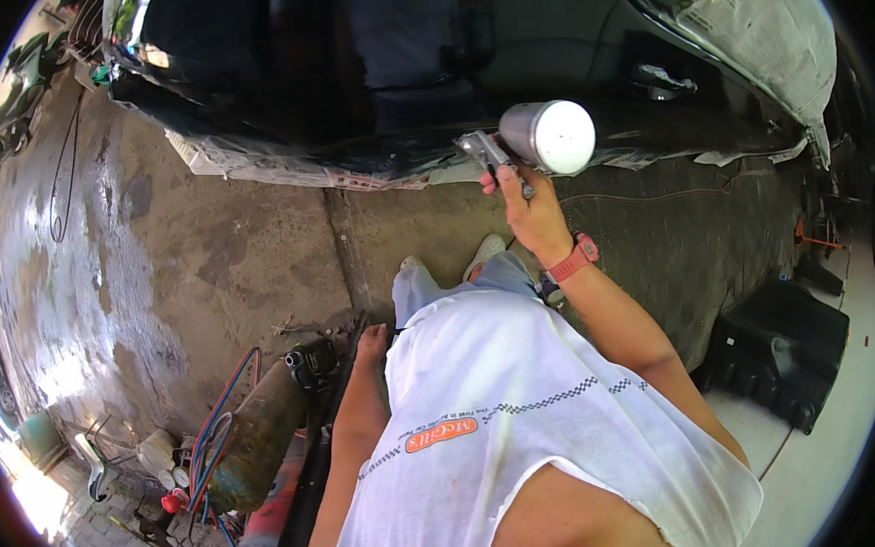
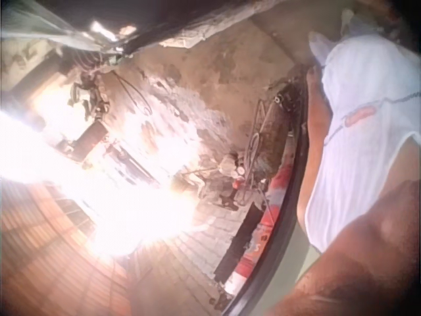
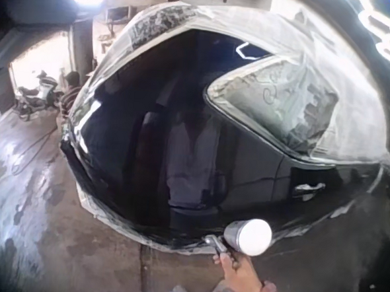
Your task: The person uses a spray gun to apply black paint to the rear trunk of a car. The vehicle is partially masked with newspaper to protect adjacent areas. The person moves around the car to cover different sections of the trunk lid with even strokes.
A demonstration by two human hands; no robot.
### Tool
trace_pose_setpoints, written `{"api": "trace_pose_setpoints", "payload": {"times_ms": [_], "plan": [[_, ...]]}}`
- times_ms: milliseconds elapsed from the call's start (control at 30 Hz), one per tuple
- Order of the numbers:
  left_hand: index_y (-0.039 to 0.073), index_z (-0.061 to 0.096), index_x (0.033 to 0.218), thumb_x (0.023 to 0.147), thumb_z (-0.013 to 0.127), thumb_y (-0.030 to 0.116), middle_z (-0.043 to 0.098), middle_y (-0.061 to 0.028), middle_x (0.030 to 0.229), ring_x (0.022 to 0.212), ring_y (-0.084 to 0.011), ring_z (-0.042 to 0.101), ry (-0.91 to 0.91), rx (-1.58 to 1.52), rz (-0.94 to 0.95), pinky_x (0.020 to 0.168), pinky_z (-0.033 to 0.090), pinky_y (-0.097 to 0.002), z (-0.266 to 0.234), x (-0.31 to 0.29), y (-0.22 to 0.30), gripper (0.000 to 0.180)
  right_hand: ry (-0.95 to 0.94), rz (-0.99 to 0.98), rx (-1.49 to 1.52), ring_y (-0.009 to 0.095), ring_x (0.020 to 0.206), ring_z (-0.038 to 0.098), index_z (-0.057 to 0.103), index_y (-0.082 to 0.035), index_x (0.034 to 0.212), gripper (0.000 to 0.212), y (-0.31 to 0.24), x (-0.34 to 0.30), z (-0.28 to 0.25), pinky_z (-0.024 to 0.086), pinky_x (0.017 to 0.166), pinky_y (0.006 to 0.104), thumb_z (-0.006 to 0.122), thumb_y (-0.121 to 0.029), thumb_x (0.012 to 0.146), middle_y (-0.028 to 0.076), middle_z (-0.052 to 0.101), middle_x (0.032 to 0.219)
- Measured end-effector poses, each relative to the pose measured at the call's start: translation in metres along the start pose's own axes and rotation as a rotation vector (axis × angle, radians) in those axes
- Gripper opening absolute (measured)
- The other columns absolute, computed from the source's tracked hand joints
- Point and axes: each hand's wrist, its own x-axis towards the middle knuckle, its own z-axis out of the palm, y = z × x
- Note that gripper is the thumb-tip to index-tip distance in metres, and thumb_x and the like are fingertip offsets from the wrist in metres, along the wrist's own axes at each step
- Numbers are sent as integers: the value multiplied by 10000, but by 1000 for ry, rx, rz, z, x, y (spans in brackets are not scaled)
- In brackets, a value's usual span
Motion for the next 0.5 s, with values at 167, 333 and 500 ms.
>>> {"api": "trace_pose_setpoints", "payload": {"times_ms": [167, 333, 500], "plan": [[17, 694, 1251, 992, 614, 447, 730, -211, 1179, 1151, -319, 689, 72, 111, 44, 990, 514, -410, -5, -15, 30, 509, 130, 62, 6, 68, 510, 473, 704, 18, 1070, 456, 22, -17, -41, 404, 521, 268, 510, -395, 1077, 54, 730, 880], [5, 699, 1238, 994, 609, 442, 741, -207, 1150, 1127, -311, 698, 79, 29, 59, 982, 517, -406, -11, -19, 49, 509, 137, -20, 18, 113, 750, 633, 692, 13, 1202, 438, 50, -25, -77, 498, 684, 275, 515, -368, 1078, 82, 725, 923], [26, 705, 1238, 990, 628, 432, 749, -180, 1130, 1101, -270, 705, 98, 43, -16, 958, 522, -380, 6, -43, 72, 482, -136, 11, 136, 138, 940, 644, 566, -7, 1442, 470, 87, -34, -117, 527, 887, 311, 525, -300, 1075, 81, 705, 1028]]}}
